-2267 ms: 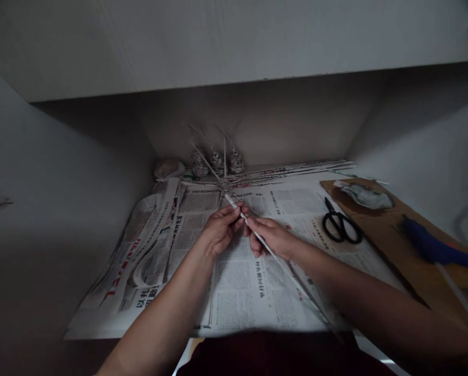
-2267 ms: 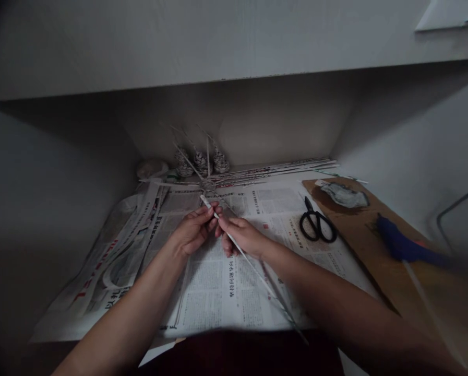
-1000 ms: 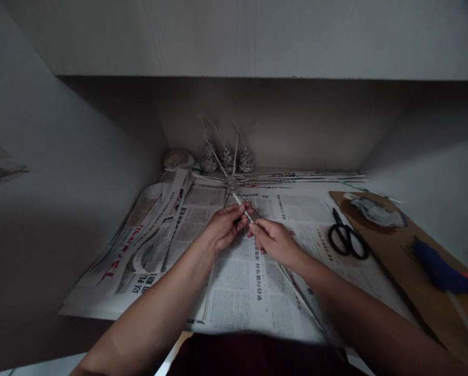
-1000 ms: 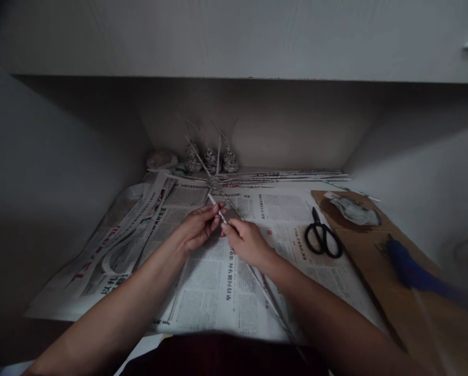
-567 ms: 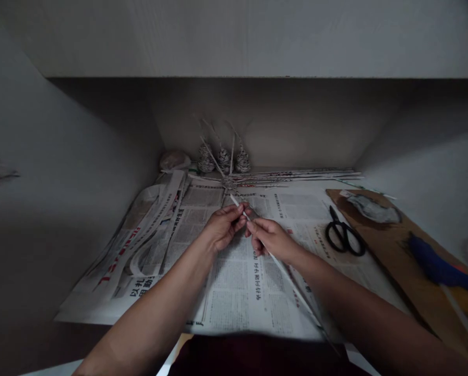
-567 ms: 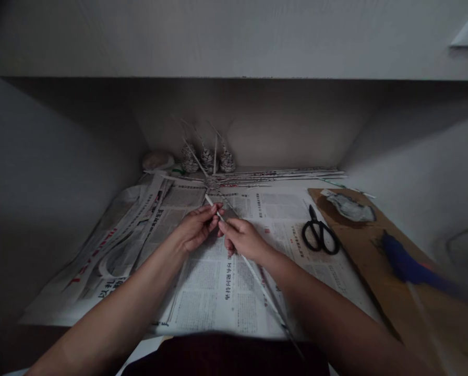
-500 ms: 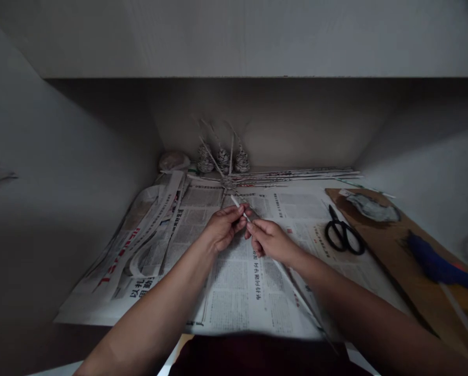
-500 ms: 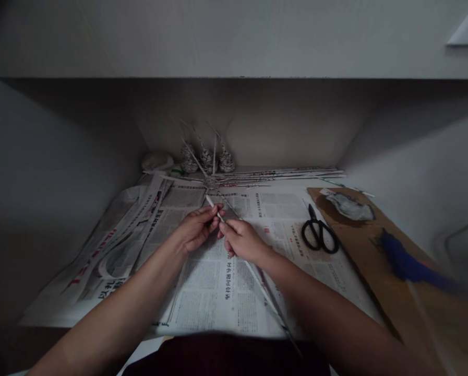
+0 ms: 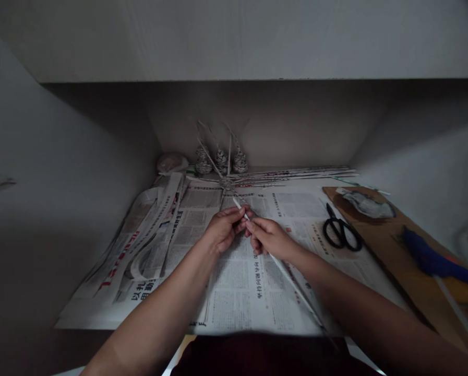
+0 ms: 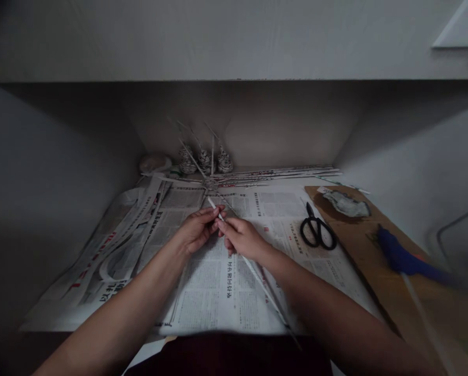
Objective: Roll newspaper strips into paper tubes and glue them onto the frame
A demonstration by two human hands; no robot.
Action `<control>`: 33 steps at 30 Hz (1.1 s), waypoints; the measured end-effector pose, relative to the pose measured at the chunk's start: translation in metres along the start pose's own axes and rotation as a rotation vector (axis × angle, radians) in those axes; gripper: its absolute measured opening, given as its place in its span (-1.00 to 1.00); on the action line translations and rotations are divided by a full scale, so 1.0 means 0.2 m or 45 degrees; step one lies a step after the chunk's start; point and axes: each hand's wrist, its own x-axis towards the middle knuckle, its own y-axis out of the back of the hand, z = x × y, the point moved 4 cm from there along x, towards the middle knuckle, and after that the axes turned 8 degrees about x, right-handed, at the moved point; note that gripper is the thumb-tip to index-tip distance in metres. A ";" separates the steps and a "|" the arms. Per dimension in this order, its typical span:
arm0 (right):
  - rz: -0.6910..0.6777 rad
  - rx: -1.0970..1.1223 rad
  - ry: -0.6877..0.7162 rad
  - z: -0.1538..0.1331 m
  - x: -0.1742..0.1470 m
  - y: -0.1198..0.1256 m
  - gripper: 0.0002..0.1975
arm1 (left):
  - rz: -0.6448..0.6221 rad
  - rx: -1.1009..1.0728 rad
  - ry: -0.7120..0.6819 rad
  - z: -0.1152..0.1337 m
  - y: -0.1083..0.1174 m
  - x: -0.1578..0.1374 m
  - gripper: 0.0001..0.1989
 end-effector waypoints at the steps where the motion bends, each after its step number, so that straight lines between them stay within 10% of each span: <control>1: 0.030 -0.071 0.050 0.00 0.00 0.00 -0.58 | 0.001 0.007 -0.001 0.00 0.00 0.00 -0.88; 11: 0.073 -0.521 0.206 -0.05 -0.04 0.00 -0.63 | 0.040 0.072 0.021 -0.01 0.01 0.01 -0.83; 22: -0.134 0.320 -0.133 0.02 -0.02 -0.05 -0.60 | -0.017 -0.067 0.092 -0.01 0.00 0.00 -0.90; 26: -0.194 0.225 -0.221 0.02 -0.02 -0.03 -0.54 | 0.021 -0.040 0.098 -0.01 0.00 0.00 -0.90; 33: 0.502 -0.610 0.505 -0.18 -0.03 0.11 -0.66 | 0.077 -0.012 0.085 -0.08 -0.04 -0.01 -0.95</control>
